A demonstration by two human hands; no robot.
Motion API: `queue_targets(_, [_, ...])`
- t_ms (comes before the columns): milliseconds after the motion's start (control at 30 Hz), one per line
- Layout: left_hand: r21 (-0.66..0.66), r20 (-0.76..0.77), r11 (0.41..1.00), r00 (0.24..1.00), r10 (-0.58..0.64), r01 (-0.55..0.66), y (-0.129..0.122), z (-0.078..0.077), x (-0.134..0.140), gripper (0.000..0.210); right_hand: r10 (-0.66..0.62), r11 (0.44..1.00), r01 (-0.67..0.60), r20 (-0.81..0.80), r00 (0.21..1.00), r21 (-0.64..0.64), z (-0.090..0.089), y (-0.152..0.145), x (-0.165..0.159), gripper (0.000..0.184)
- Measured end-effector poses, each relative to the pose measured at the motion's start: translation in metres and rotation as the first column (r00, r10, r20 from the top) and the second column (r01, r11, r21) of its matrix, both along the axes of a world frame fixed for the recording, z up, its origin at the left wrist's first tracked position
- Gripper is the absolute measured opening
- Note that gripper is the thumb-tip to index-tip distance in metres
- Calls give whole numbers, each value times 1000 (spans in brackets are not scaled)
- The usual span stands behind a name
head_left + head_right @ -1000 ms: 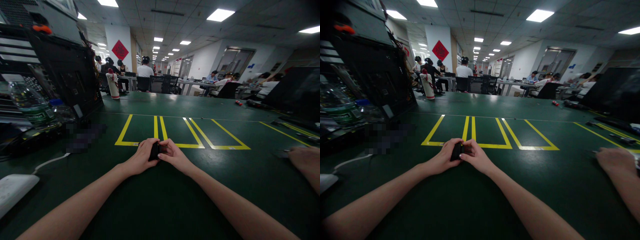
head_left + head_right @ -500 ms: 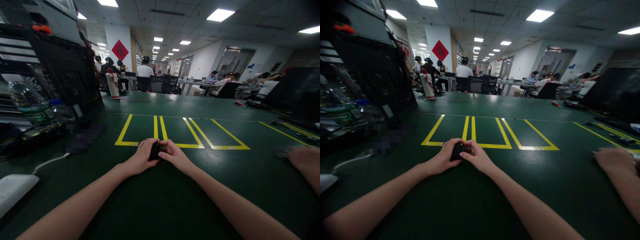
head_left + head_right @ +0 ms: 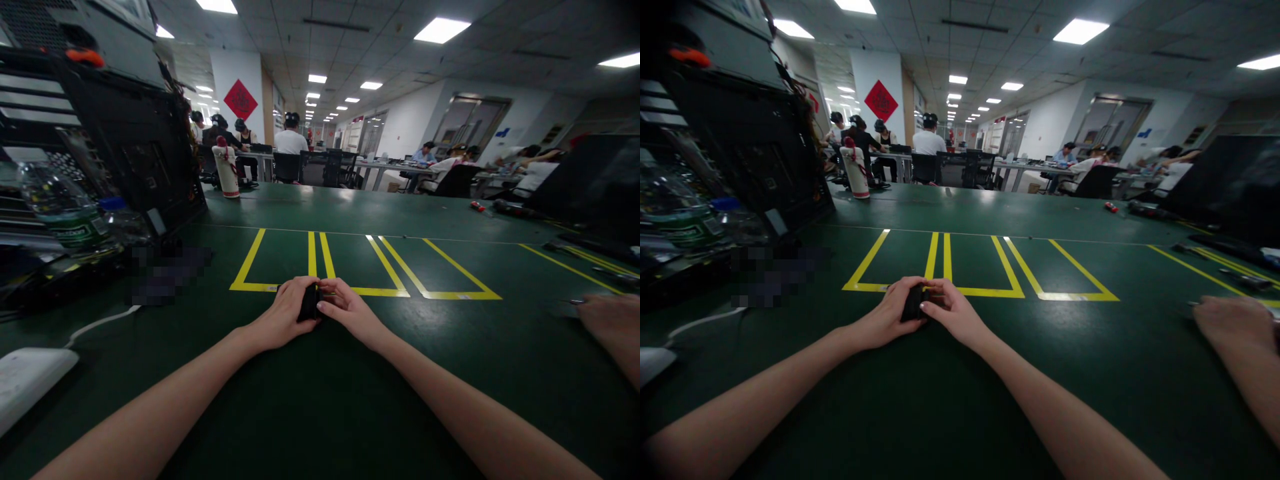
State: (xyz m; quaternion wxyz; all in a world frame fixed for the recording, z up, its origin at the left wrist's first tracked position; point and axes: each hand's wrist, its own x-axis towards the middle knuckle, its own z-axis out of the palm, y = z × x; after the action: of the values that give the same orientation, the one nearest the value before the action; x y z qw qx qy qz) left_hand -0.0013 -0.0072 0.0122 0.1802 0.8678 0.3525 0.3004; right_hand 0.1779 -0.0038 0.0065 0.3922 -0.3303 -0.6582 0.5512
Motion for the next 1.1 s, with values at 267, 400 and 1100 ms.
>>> queue_targets(267, [-14,-30,1000,999,-22,22,-4,7,-1,55,44,999,-44,-54,998,-9,0,-1,-1,24])
queue_targets(400, [17,-11,1000,1000,4,-4,0,0,-1,59,1,1000,-1,-50,999,10,-2,0,-3,20])
queue_targets(1100, [-29,-27,999,1000,-16,15,-4,8,-2,56,19,1000,-20,-27,999,-17,-3,1,-1,22])
